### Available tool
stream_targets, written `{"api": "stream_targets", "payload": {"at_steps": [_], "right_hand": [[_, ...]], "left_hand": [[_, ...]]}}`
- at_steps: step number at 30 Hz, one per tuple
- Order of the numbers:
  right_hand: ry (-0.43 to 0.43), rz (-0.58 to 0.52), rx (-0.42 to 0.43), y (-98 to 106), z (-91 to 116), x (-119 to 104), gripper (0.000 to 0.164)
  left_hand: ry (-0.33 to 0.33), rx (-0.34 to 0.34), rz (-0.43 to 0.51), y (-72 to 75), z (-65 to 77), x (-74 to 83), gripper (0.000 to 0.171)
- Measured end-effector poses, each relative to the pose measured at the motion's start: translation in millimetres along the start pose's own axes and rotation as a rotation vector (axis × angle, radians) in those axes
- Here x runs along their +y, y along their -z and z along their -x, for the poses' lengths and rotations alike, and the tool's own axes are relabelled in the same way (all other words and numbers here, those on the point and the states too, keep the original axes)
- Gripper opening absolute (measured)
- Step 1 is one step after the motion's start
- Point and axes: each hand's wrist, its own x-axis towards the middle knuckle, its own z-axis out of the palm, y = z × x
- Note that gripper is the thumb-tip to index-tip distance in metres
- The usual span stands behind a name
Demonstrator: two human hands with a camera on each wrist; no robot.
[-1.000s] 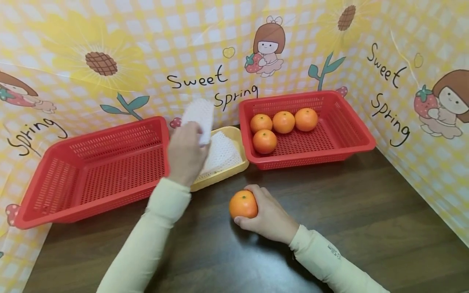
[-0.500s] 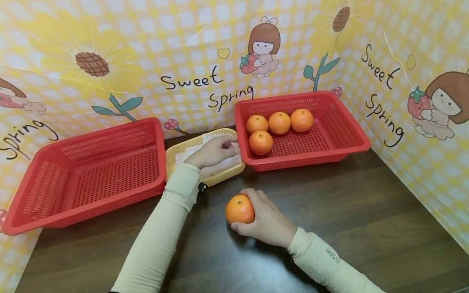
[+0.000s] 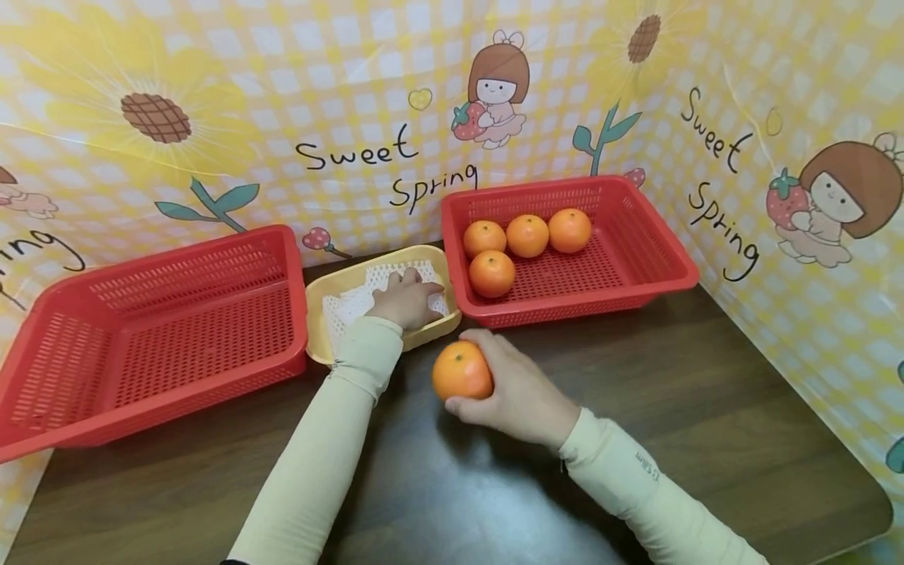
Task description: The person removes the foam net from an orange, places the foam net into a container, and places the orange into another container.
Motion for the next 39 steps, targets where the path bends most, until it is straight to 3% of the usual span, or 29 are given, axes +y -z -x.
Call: {"api": "stream_targets", "payload": {"at_steps": [3,7,10,14,17,20,22,28,33,39], "right_hand": [[-0.001,0.001,0.058,25.3,-12.4,2.5,0.072],[-0.054,0.029,0.135,59.4,-30.4,11.0,0.072],[-0.119,0.071,0.186,79.5,-46.1,22.1,0.073],[-0.198,0.163,0.232,95.8,-71.9,41.6,0.075],[-0.267,0.228,0.241,100.8,-91.2,58.1,0.079],[-0.348,0.269,0.214,101.7,-106.5,74.6,0.079],[-0.402,0.293,0.16,102.1,-113.4,84.5,0.08],[-0.47,0.34,-0.048,96.8,-122.2,104.2,0.083],[-0.471,0.38,-0.144,89.8,-126.5,114.4,0.077],[-0.541,0.406,-0.257,88.8,-130.5,117.7,0.093]], "left_hand": [[-0.02,0.033,0.06,1.2,0.6,-4.6,0.053],[-0.057,0.149,0.123,5.5,5.1,-5.4,0.045],[-0.12,0.277,0.154,9.2,8.9,2.6,0.037],[-0.211,0.419,0.271,13.6,12.5,22.2,0.036],[-0.213,0.395,0.285,14.1,14.5,38.0,0.061],[-0.168,0.296,0.204,8.9,14.6,48.9,0.094],[-0.139,0.248,0.166,4.5,14.4,53.1,0.106],[-0.119,0.233,0.164,-1.5,14.0,56.5,0.11],[-0.134,0.219,0.161,-2.9,12.4,54.8,0.111],[-0.134,0.219,0.177,-4.2,12.6,54.1,0.11]]}}
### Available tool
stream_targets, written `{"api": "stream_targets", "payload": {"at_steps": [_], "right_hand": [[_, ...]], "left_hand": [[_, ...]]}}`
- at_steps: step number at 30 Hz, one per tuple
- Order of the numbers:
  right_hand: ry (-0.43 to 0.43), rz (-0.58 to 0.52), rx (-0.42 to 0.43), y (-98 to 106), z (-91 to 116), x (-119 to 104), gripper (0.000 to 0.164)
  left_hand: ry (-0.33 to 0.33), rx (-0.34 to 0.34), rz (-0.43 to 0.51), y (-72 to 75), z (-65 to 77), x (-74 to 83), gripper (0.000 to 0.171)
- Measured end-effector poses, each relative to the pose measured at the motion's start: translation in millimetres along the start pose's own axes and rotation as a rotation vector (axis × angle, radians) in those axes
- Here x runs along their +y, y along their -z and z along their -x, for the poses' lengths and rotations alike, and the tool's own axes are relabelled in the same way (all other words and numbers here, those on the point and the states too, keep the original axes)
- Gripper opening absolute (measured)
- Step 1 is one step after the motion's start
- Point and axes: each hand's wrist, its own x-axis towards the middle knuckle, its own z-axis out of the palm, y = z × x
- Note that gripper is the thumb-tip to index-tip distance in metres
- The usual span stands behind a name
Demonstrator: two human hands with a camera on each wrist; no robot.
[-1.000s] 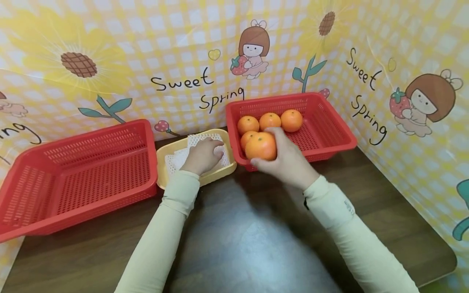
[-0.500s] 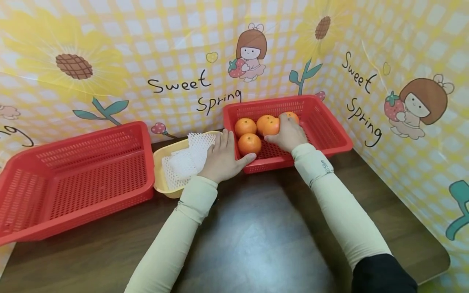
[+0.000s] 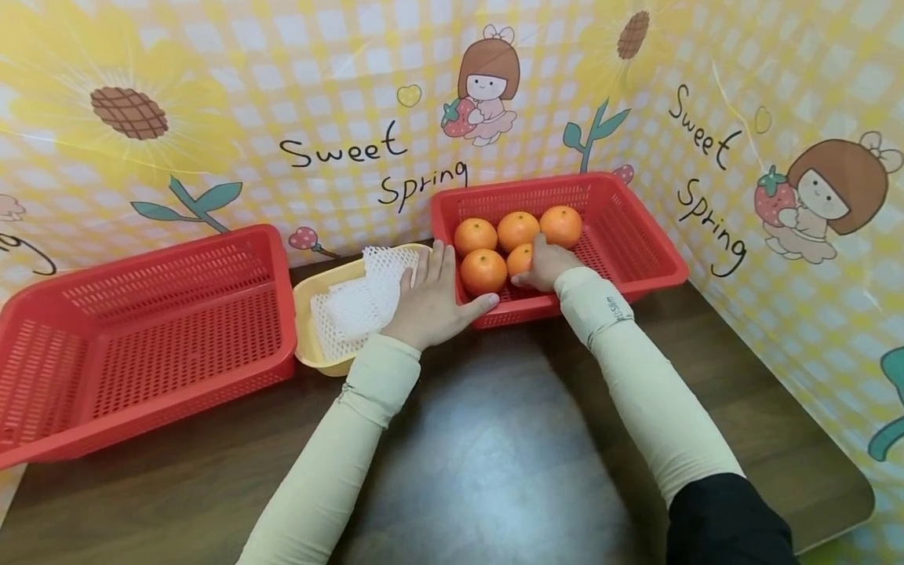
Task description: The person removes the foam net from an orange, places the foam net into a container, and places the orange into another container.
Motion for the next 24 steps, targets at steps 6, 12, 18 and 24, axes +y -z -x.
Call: {"api": "stream_targets", "payload": {"at_steps": [6,12,18,24], "right_hand": [[-0.054,-0.005,-0.002,-0.7,3.3,-2.9,0.099],[-0.071,0.024,-0.009,-2.5,1.8,-3.3,0.107],[-0.07,0.017,-0.018,-0.7,1.5,-4.1,0.115],[-0.079,-0.098,0.053,7.7,22.4,-8.8,0.106]], "left_hand": [[0.01,0.004,0.009,2.7,2.1,1.3,0.109],[0.018,-0.009,0.013,3.6,1.9,1.0,0.108],[0.026,-0.007,0.021,2.6,0.1,-0.5,0.108],[0.007,0.051,-0.03,-2.2,2.1,0.0,0.106]]}}
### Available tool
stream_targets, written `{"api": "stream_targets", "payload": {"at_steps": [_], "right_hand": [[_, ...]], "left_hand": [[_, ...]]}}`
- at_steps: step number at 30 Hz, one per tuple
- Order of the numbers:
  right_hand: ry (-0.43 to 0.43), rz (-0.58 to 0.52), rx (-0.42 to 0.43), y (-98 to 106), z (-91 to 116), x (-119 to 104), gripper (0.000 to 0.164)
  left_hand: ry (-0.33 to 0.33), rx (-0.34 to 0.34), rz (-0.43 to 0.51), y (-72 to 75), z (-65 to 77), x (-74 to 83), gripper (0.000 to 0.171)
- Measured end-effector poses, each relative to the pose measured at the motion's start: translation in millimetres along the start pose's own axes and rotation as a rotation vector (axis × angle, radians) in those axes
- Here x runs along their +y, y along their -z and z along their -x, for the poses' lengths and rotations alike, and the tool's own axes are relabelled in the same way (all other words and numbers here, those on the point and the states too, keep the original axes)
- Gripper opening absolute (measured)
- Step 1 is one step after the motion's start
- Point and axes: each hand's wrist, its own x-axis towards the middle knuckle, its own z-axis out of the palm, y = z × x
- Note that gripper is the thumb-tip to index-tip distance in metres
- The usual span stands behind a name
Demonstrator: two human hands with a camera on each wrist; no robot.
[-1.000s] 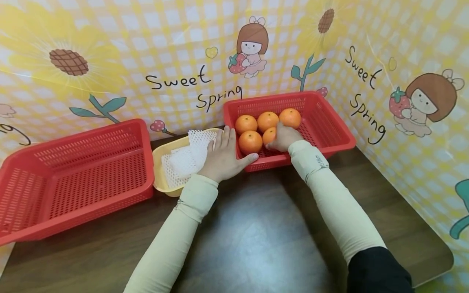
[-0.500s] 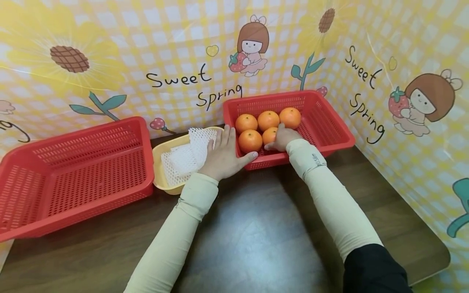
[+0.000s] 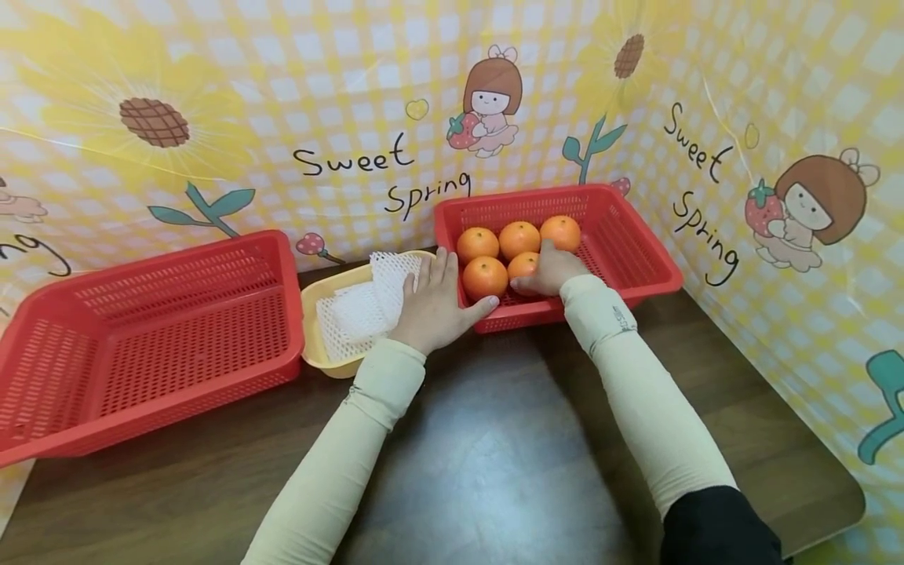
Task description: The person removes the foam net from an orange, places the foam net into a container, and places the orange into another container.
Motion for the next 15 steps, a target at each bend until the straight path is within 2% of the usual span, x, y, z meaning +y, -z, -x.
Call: {"api": "stream_targets", "payload": {"at_steps": [2,4,7,11,15], "right_hand": [[0.032,-0.024,0.067,2.5,12.9,-3.4,0.1],[0.101,-0.028,0.151,2.6,28.2,-8.9,0.097],[0.257,-0.006,0.304,-6.7,51.9,-17.1,0.1],[0.467,0.087,0.495,-34.5,76.1,-27.7,0.113],[0.566,0.196,0.625,-60.8,87.4,-38.4,0.124]], "left_hand": [[-0.021,0.035,-0.032,-1.4,3.3,0.7,0.104],[-0.045,0.068,-0.069,0.2,9.4,0.8,0.101],[-0.064,0.121,-0.129,4.8,21.3,-5.1,0.101],[0.001,0.164,-0.203,18.4,44.8,-24.8,0.111],[0.097,0.177,-0.256,40.0,72.5,-47.1,0.116]]}}
